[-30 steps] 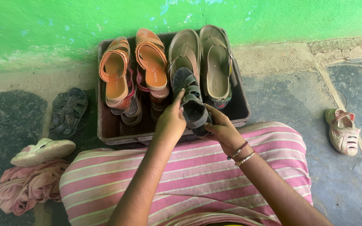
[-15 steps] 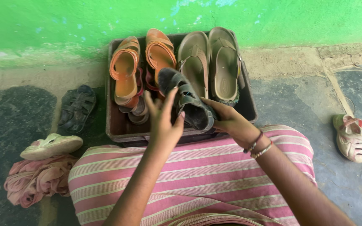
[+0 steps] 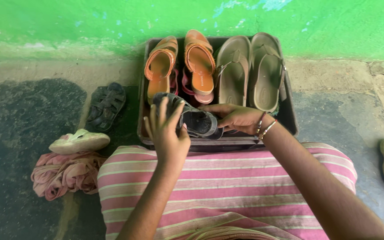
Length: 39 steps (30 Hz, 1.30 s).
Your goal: The person sits on the floor and organizes various shoes and sandals into a rectangular tray. They pick up each item from the floor, place it into the tray, and adjust the arrangement to fit multiple pairs together.
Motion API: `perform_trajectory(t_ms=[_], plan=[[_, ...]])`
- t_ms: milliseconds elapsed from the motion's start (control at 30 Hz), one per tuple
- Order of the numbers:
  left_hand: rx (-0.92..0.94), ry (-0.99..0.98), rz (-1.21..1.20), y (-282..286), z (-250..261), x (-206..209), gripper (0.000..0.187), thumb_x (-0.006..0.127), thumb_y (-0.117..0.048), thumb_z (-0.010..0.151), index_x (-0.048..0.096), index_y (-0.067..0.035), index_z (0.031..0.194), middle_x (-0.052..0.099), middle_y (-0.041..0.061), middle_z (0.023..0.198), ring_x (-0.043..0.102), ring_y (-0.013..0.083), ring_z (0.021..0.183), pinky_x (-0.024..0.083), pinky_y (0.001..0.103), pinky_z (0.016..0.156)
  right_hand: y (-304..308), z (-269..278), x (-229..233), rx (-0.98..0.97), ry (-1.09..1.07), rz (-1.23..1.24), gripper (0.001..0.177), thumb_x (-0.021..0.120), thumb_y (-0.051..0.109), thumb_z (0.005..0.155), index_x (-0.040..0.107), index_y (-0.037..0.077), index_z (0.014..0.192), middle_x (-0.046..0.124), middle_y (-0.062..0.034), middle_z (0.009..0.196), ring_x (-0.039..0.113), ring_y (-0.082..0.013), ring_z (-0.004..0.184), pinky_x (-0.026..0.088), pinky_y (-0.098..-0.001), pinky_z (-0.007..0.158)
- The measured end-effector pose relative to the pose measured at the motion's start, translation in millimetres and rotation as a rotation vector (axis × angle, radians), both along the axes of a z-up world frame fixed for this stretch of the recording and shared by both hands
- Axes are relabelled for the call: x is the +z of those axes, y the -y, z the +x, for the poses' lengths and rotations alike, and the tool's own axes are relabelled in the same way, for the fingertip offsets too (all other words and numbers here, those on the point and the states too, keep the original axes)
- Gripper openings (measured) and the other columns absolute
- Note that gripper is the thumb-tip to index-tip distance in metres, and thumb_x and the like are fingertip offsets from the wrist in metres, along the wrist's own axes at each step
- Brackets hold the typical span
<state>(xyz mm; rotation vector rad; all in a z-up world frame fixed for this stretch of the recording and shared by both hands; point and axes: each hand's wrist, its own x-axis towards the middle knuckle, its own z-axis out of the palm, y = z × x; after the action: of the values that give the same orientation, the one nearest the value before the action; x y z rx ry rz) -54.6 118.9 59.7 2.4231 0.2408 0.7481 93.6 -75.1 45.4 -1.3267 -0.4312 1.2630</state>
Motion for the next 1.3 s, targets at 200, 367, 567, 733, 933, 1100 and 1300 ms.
perform_trajectory(t_ms=[200, 367, 567, 733, 933, 1100, 1300], plan=[[-0.063, -0.02, 0.059, -1, 1, -1, 0.065, 0.062, 0.012, 0.076, 0.063, -0.007, 0.138, 0.063, 0.008, 0.139, 0.053, 0.0289, 0.135, 0.02, 0.062, 0.122, -9, 17, -22, 0.039, -0.026, -0.036, 0.066, 0.063, 0.0, 0.092, 0.048, 0.009, 0.155, 0.065, -0.0024, 0.137, 0.064, -0.0102, 0.116, 0.056, -0.0317, 0.094], [-0.082, -0.027, -0.071, -16, 17, -29, 0.06, 0.058, 0.014, 0.078, 0.063, -0.003, 0.136, 0.065, 0.014, 0.139, 0.06, 0.0332, 0.127, 0.043, 0.049, 0.111, -28, 18, -44, -0.092, 0.004, -0.099, 0.054, 0.064, 0.003, 0.091, 0.06, 0.01, 0.143, 0.073, -0.0013, 0.124, 0.069, -0.0112, 0.107, 0.059, -0.0326, 0.09], [-0.054, -0.102, -0.019, -26, 26, -63, 0.061, 0.057, 0.015, 0.076, 0.062, 0.0, 0.135, 0.065, 0.016, 0.139, 0.063, 0.031, 0.124, 0.047, 0.046, 0.106, -43, 11, -81, -0.232, 0.024, -0.17, 0.036, 0.064, 0.012, 0.095, 0.07, 0.011, 0.13, 0.075, 0.001, 0.108, 0.068, -0.0104, 0.093, 0.058, -0.0334, 0.079], [-0.042, -0.13, -0.024, -21, 25, -72, 0.061, 0.06, 0.011, 0.079, 0.062, -0.004, 0.138, 0.065, 0.013, 0.14, 0.061, 0.0285, 0.128, 0.044, 0.048, 0.11, -46, 6, -120, -0.247, 0.207, -0.046, 0.028, 0.068, 0.014, 0.098, 0.075, 0.004, 0.123, 0.076, -0.0012, 0.108, 0.065, -0.0077, 0.099, 0.053, -0.0271, 0.088], [-0.003, -0.215, 0.014, -13, 21, -63, 0.067, 0.062, 0.009, 0.077, 0.059, -0.008, 0.142, 0.062, 0.009, 0.143, 0.055, 0.0253, 0.134, 0.031, 0.057, 0.115, -38, 15, -131, -0.169, 0.177, -0.023, 0.027, 0.064, 0.015, 0.101, 0.073, 0.001, 0.122, 0.076, -0.0019, 0.11, 0.065, -0.008, 0.101, 0.052, -0.0261, 0.092], [-0.014, -0.282, 0.144, -14, 23, -63, 0.069, 0.065, 0.008, 0.073, 0.058, -0.007, 0.14, 0.061, 0.009, 0.142, 0.056, 0.0265, 0.132, 0.03, 0.058, 0.117, -51, 24, -160, -0.161, 0.433, -0.321, 0.032, 0.058, 0.004, 0.093, 0.072, 0.003, 0.122, 0.078, -0.0093, 0.11, 0.069, -0.0159, 0.102, 0.054, -0.0306, 0.091], [0.0, -0.398, 0.087, -36, 38, -98, 0.05, 0.066, -0.001, 0.078, 0.07, -0.012, 0.126, 0.072, 0.008, 0.124, 0.067, 0.0256, 0.117, 0.045, 0.047, 0.108, -64, 16, -199, -0.094, 0.984, -0.461, 0.042, 0.057, -0.001, 0.084, 0.067, 0.002, 0.125, 0.071, -0.0268, 0.115, 0.065, -0.0402, 0.115, 0.052, -0.0429, 0.096]])
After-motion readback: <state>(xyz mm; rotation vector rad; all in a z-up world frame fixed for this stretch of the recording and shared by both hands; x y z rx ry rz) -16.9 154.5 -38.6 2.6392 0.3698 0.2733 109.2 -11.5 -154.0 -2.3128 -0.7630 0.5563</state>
